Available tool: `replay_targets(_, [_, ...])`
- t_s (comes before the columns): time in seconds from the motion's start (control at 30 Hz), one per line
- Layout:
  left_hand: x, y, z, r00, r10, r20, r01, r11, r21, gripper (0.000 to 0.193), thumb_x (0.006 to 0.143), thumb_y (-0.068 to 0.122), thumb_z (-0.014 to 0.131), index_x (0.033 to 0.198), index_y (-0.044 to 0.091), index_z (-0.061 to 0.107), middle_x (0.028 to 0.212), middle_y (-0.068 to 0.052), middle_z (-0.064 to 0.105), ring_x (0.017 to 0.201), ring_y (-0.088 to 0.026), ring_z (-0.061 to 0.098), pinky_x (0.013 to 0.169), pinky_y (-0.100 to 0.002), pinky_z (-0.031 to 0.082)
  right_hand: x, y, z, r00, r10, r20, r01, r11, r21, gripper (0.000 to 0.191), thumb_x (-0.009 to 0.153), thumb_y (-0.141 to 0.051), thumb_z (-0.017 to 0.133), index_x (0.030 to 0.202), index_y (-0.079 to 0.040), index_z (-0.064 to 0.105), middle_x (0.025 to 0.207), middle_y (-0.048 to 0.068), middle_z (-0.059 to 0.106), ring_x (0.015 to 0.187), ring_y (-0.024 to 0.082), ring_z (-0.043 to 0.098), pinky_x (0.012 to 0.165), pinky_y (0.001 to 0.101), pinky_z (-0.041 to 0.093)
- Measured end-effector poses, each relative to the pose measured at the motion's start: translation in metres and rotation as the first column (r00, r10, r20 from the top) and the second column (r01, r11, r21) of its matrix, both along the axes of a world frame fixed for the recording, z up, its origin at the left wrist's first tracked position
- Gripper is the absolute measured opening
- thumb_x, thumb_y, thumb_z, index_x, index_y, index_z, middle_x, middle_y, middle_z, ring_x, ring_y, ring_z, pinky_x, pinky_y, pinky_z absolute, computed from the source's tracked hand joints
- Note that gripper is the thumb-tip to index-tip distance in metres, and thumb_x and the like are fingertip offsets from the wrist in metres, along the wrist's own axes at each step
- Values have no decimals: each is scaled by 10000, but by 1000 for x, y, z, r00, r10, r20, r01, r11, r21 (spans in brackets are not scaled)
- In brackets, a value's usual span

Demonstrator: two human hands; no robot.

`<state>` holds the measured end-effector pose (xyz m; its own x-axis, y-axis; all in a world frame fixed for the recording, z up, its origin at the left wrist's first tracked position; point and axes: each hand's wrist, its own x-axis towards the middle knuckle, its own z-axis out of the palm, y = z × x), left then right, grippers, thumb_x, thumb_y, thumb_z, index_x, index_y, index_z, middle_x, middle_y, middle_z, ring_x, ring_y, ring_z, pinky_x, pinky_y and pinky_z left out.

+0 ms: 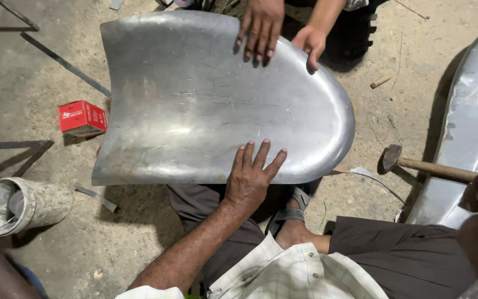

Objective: The person uses a wooden mallet to repeatedly strike a large curved metal sheet that is held steady by another person. The metal is positioned on a wooden block, and the person adjusts the sheet's position while hammering to shape it.

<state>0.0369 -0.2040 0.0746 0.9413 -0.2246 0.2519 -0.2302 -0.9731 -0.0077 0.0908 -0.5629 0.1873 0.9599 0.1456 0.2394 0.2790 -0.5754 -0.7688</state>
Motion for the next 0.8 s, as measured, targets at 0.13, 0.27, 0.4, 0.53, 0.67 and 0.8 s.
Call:
replay_targets(0.13, [4, 6, -2, 1000, -9, 20, 10, 999, -44, 735, 901, 52, 649, 1565, 217, 381, 1501, -235, 478, 1320, -473, 519, 1135, -572, 400, 18, 33, -16, 1000, 3, 6, -1, 959, -283, 471, 1093, -483, 325, 1023, -74, 547, 636, 88, 545, 425, 180, 482, 323, 372, 429])
replay_targets(0.27, [6, 9, -1, 1000, -11, 0, 11, 999, -32, 744, 879, 54, 650, 1551, 236, 388, 1494, -209, 486, 1317, -468, 526, 1114, -569, 417, 27, 22, -24, 919, -221, -325, 77, 912, -404, 483, 1098, -505, 304, 996, -85, 521, 658, 83, 551, 441, 183, 491, 309, 367, 440])
replay_targets(0.4, [8, 7, 2, 999, -26, -35, 27, 1000, 11, 740, 881, 42, 647, 1555, 217, 397, 1490, -220, 504, 1290, -462, 554, 1099, -558, 444, 23, 2, -16, 995, -64, -77, 68, 997, 41, 575, 1205, -545, 301, 923, -76, 476, 703, 56, 447, 511, 123, 417, 447, 288, 387])
replay_targets(0.53, [11, 4, 3, 999, -42, 33, 42, 999, 16, 717, 894, 39, 637, 1548, 221, 409, 1471, -225, 522, 1274, -463, 567, 1083, -556, 463, 38, 18, -16, 951, 104, 292, -75, 991, -111, 573, 1170, -578, 253, 1027, -83, 503, 696, 37, 516, 553, 91, 509, 437, 241, 445])
replay_targets(0.67, [11, 5, 2, 1000, -6, -29, 7, 1000, 7, 731, 868, -7, 625, 1537, 213, 427, 1470, -213, 524, 1290, -448, 573, 1090, -543, 474, 52, 18, -15, 885, -211, -415, -102, 781, -616, 495, 1094, -519, 284, 993, -124, 565, 627, 97, 590, 430, 216, 496, 341, 366, 439])
replay_targets(0.8, [13, 5, 0, 1000, -22, -12, 22, 1000, 12, 710, 896, -10, 624, 1542, 211, 431, 1481, -223, 516, 1297, -458, 563, 1094, -544, 465, 46, -1, -14, 1000, -8, 14, 11, 974, -227, 533, 1175, -540, 292, 997, -88, 511, 665, 50, 555, 445, 111, 487, 377, 283, 429])
